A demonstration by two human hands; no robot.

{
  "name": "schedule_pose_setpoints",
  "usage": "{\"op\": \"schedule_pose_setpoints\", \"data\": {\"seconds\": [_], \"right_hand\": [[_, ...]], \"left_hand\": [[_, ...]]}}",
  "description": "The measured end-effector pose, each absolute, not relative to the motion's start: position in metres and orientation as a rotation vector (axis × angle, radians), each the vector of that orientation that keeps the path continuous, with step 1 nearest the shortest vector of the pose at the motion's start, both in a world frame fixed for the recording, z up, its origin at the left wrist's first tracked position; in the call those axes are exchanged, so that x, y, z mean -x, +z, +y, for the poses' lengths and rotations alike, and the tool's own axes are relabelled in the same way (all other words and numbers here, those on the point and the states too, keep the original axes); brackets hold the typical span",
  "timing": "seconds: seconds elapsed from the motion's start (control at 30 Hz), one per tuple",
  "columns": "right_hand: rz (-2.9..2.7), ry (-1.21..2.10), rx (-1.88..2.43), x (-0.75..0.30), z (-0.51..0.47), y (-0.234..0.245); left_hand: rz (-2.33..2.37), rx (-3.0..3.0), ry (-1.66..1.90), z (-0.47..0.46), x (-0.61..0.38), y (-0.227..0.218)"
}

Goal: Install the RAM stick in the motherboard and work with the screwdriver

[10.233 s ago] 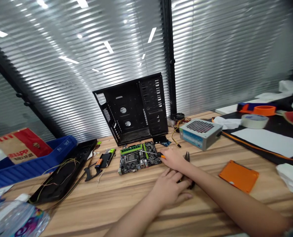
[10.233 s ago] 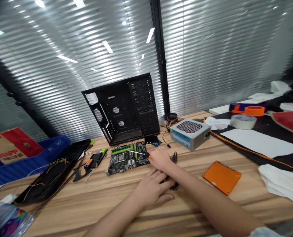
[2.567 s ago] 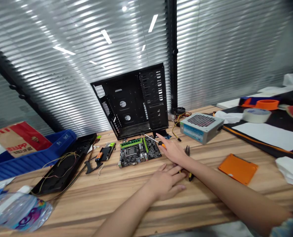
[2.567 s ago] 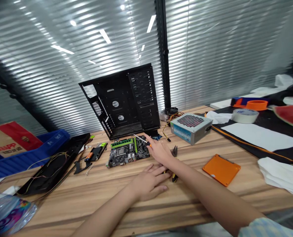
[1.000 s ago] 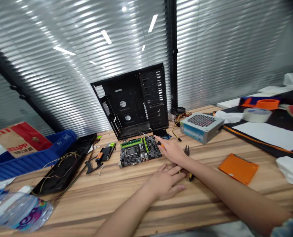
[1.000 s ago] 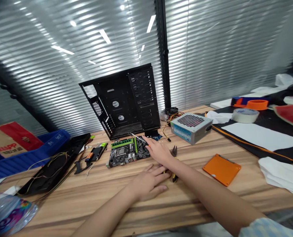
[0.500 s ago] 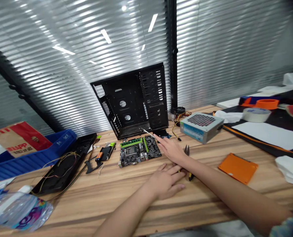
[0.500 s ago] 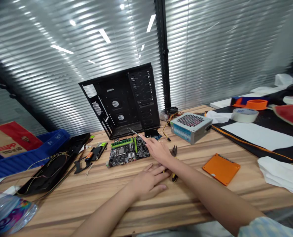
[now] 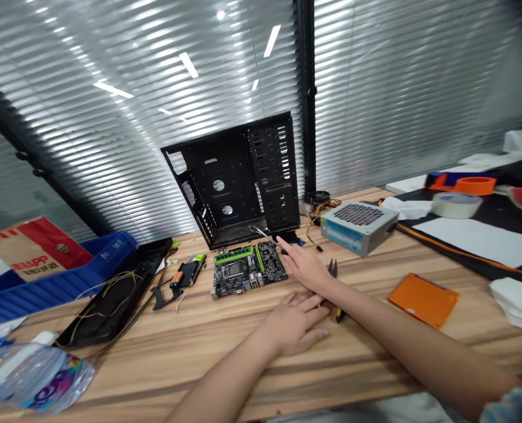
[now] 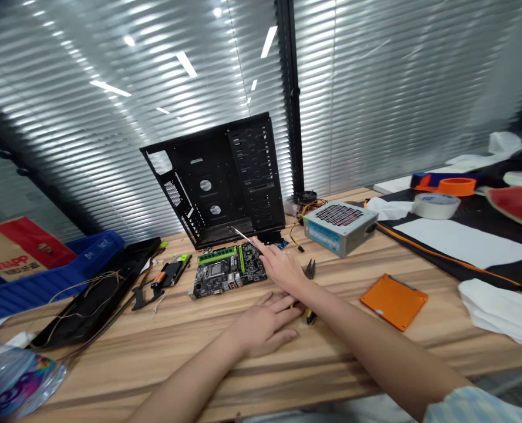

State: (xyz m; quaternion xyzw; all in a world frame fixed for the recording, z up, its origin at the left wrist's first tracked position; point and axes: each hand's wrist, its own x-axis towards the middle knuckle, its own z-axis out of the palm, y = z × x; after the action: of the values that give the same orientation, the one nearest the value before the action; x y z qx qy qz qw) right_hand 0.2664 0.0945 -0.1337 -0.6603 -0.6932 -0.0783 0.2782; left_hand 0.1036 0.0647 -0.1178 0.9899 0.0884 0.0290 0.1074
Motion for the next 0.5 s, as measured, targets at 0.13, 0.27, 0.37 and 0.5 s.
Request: {"op": "schedule_pose_setpoints", "data": {"seconds": [0.13, 0.27, 0.37, 0.5], "right_hand": [[-1.835, -0.157, 1.755, -0.266, 0.093, -0.133], [-1.852, -0.109, 1.735, -0.265, 0.092, -0.132], [-1.841, -0.105, 1.745, -0.265, 0.093, -0.132], [-1.845, -0.109, 1.738, -0.265, 0.094, -0.135]], "left_hand": [[0.237, -2.970, 0.125, 0.065, -0.103, -0.117], [0.185, -3.051, 0.343, 0.069, -0.100, -0.111], [0.118, -3.212, 0.775, 0.070, -0.096, -0.089], [0.009, -3.140, 1.535, 0.055, -0.079, -0.035]]}}
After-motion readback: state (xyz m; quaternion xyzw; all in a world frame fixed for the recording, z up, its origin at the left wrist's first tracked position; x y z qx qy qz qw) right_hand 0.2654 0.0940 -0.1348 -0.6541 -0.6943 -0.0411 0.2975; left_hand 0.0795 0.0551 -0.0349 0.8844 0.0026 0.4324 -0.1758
